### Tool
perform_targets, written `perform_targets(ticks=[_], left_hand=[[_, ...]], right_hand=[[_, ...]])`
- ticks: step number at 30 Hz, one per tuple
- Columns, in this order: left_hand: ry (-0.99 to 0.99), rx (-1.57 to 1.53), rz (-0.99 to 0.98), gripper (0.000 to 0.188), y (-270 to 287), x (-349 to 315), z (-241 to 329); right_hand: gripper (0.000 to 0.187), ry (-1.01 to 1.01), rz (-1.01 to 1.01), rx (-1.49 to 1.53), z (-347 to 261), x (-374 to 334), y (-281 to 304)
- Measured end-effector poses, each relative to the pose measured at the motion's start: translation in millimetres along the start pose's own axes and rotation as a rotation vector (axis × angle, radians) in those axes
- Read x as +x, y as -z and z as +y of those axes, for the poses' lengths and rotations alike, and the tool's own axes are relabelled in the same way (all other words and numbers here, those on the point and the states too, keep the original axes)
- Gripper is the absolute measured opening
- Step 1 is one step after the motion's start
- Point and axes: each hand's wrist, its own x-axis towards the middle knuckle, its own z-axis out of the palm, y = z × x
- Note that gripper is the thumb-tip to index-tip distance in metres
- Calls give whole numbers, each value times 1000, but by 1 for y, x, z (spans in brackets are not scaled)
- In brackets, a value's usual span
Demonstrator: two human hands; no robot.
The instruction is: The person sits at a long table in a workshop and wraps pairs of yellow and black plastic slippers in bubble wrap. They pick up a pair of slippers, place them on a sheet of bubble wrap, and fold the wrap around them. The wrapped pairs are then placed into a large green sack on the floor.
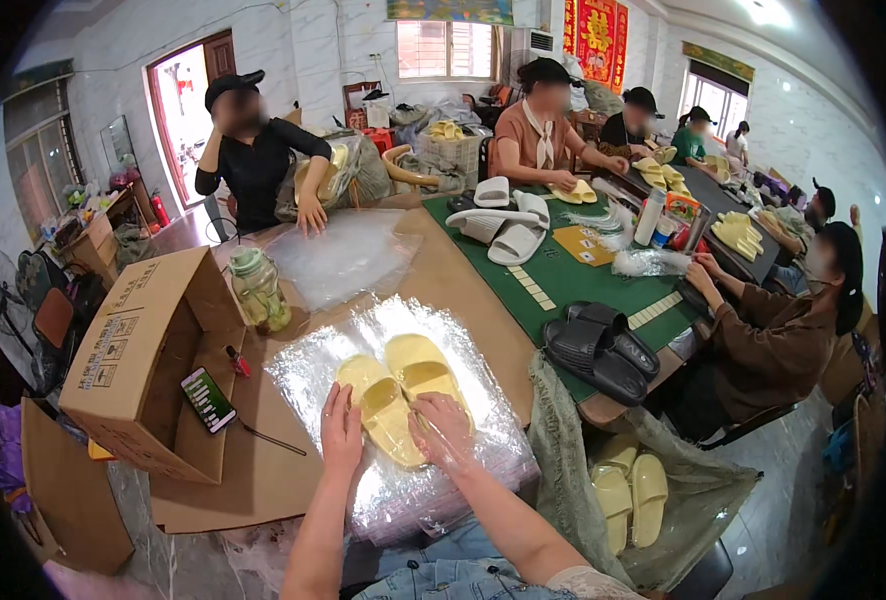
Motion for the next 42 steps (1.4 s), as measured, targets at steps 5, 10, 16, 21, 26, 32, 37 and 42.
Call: perform_targets(ticks=[5,10,16,21,26,32,37,42], left_hand=[[-114,18,191,34,19,-1,17],[302,-811,-165,43,47,-35,129],[1004,-1668,-1119,68,102,-67,253],[1068,-1811,-1339,65,118,-71,293],[1001,-1939,-1406,73,118,-74,300],[1096,-2005,-1477,71,118,-70,304],[1129,-2055,-1464,71,117,-76,306],[1131,-2108,-1401,71,116,-84,304]], right_hand=[[17,-14,43,-7,-2,4,-1],[25,-37,26,16,16,-6,-17],[21,-16,26,12,9,-1,-14],[22,-27,-9,-4,14,-3,-14],[21,18,37,28,9,3,-12],[23,-42,-53,20,12,-1,-11],[24,-43,-61,20,13,-1,-13],[23,-63,-61,20,13,-2,-13]])
